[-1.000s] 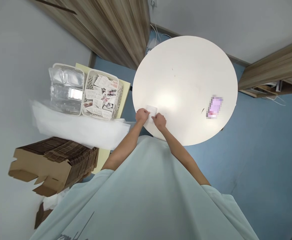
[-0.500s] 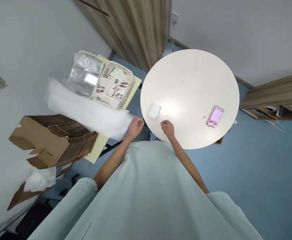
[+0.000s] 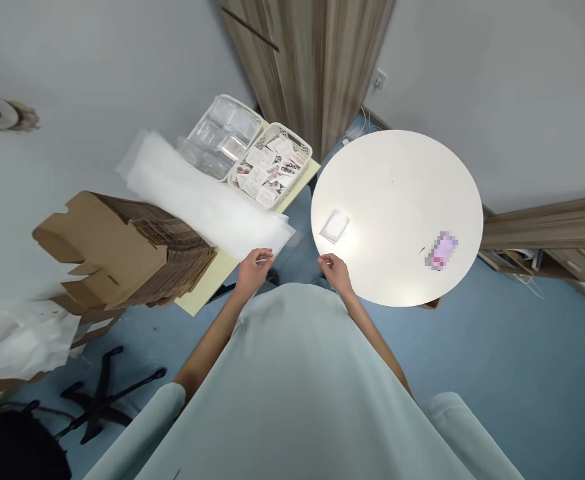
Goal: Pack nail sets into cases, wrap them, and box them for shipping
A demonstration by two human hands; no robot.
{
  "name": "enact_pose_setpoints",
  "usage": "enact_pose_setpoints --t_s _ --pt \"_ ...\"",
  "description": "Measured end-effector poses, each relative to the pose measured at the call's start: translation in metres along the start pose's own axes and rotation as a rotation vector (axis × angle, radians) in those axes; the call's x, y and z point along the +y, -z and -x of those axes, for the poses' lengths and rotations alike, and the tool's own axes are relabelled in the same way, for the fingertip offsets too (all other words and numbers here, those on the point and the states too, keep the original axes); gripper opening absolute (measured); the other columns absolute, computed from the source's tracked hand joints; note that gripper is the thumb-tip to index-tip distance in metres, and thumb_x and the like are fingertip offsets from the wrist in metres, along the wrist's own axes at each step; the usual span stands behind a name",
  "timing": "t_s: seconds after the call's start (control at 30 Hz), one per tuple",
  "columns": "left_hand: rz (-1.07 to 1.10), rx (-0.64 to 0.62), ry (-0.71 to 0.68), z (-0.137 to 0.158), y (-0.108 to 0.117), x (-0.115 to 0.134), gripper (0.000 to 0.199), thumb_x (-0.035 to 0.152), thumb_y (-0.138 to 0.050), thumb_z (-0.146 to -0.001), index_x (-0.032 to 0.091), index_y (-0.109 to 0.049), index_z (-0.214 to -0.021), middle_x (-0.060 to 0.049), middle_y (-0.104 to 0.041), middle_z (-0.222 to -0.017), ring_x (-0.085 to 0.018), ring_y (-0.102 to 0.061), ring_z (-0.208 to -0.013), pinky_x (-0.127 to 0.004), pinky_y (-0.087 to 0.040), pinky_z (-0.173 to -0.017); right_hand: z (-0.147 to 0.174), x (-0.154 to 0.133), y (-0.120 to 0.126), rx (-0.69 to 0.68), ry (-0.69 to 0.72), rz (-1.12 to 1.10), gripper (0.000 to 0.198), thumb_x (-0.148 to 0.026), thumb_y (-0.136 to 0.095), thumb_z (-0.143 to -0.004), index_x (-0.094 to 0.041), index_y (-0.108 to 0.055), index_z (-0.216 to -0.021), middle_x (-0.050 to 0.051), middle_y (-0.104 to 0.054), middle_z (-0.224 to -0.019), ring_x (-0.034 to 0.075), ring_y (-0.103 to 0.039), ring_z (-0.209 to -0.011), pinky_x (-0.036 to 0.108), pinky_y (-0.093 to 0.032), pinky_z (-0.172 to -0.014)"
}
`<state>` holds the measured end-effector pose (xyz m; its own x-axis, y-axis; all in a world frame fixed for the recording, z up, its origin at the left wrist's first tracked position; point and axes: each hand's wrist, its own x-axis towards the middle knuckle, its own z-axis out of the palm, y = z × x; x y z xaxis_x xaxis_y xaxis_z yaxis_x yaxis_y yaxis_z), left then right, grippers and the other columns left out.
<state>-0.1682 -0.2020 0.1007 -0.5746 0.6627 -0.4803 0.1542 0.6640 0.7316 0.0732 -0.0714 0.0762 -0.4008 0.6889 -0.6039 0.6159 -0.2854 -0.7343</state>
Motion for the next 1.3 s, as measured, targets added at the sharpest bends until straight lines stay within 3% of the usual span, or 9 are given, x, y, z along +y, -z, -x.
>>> enact_pose_setpoints --t_s 0.17,0.33,0.4,0.5,0.7,0.83,1.07,1.13,1.3 --pt "-0.032 0.100 -0.122 0.008 0.092 -0.036 0.017 0.044 -0.064 -0.094 0.029 -0.066 -0.101 -0.010 -0.082 -0.135 -0.028 -0.080 -0.114 -0.049 -0.066 -0.111 0.022 -0.039 -0.048 0.036 0.058 -0.026 0.019 -0.041 -0.064 -0.105 -0.026 -0.072 -0.114 0.006 -0.086 -0.112 0.024 -0.084 -0.102 0.037 -0.065 -0.097" --pt "-0.240 0.268 -0.104 0.013 0.198 -0.105 0.024 0.049 -0.063 -0.095 0.029 -0.068 -0.108 -0.013 -0.080 -0.130 -0.034 -0.079 -0.118 -0.054 -0.063 -0.112 0.044 -0.084 -0.109 -0.009 0.143 0.042 0.023 -0.042 -0.065 -0.105 -0.025 -0.075 -0.116 0.008 -0.086 -0.118 0.025 -0.084 -0.106 0.037 -0.065 -0.098" --pt "-0.344 0.274 -0.079 0.014 0.230 -0.133 0.028 0.050 -0.064 -0.095 0.028 -0.069 -0.112 -0.015 -0.079 -0.132 -0.039 -0.076 -0.124 -0.058 -0.062 -0.112 0.051 -0.102 -0.134 -0.032 0.159 0.097 0.024 -0.042 -0.064 -0.106 -0.024 -0.076 -0.117 0.008 -0.086 -0.120 0.025 -0.083 -0.108 0.037 -0.064 -0.099" --pt "-0.417 0.218 -0.070 0.012 0.258 -0.164 0.033 0.051 -0.063 -0.094 0.027 -0.070 -0.116 -0.017 -0.078 -0.133 -0.042 -0.073 -0.126 -0.060 -0.062 -0.109 0.059 -0.125 -0.170 -0.073 0.179 0.162 0.024 -0.041 -0.064 -0.108 -0.024 -0.076 -0.120 0.007 -0.086 -0.121 0.023 -0.083 -0.108 0.035 -0.062 -0.101" --pt "-0.385 0.152 -0.131 0.004 0.270 -0.187 0.037 0.055 -0.061 -0.096 0.028 -0.074 -0.117 -0.015 -0.078 -0.129 -0.041 -0.073 -0.126 -0.056 -0.060 -0.111 0.064 -0.159 -0.224 -0.138 0.262 0.361 0.022 -0.034 -0.063 -0.112 -0.025 -0.077 -0.127 0.005 -0.086 -0.122 0.022 -0.082 -0.112 0.034 -0.061 -0.104" --pt "-0.339 0.150 -0.154 -0.004 0.271 -0.191 0.036 0.050 -0.051 -0.104 0.027 -0.077 -0.112 -0.013 -0.080 -0.123 -0.037 -0.076 -0.115 -0.051 -0.061 -0.107 0.067 -0.179 -0.248 -0.185 0.362 0.619 0.028 -0.030 -0.059 -0.116 -0.024 -0.074 -0.139 0.009 -0.081 -0.139 0.023 -0.081 -0.117 0.034 -0.060 -0.104" --pt "-0.454 0.137 -0.166 -0.014 0.264 -0.184 0.041 0.037 -0.038 -0.110 0.024 -0.077 -0.114 -0.019 -0.078 -0.121 -0.041 -0.073 -0.120 -0.053 -0.057 -0.110 0.060 -0.213 -0.307 -0.374 0.503 1.038 0.055 -0.033 -0.053 -0.119 -0.028 -0.051 -0.173 0.013 -0.079 -0.141 0.031 -0.080 -0.121 0.040 -0.060 -0.107" --pt "-0.485 0.134 -0.183 -0.013 0.260 -0.181 0.042 0.035 -0.038 -0.110 0.022 -0.077 -0.117 -0.020 -0.076 -0.123 -0.041 -0.071 -0.123 -0.054 -0.055 -0.112 0.052 -0.218 -0.325 -0.413 0.528 1.123 0.056 -0.030 -0.051 -0.119 -0.025 -0.049 -0.174 0.015 -0.078 -0.143 0.032 -0.081 -0.120 0.042 -0.061 -0.104" --pt "-0.522 0.122 -0.215 -0.010 0.253 -0.182 0.040 0.031 -0.041 -0.109 0.020 -0.078 -0.120 -0.021 -0.075 -0.123 -0.041 -0.070 -0.124 -0.053 -0.055 -0.111 0.037 -0.223 -0.355 -0.455 0.457 1.286 0.047 -0.005 -0.049 -0.110 -0.015 -0.065 -0.153 0.020 -0.084 -0.130 0.033 -0.083 -0.117 0.042 -0.063 -0.096"
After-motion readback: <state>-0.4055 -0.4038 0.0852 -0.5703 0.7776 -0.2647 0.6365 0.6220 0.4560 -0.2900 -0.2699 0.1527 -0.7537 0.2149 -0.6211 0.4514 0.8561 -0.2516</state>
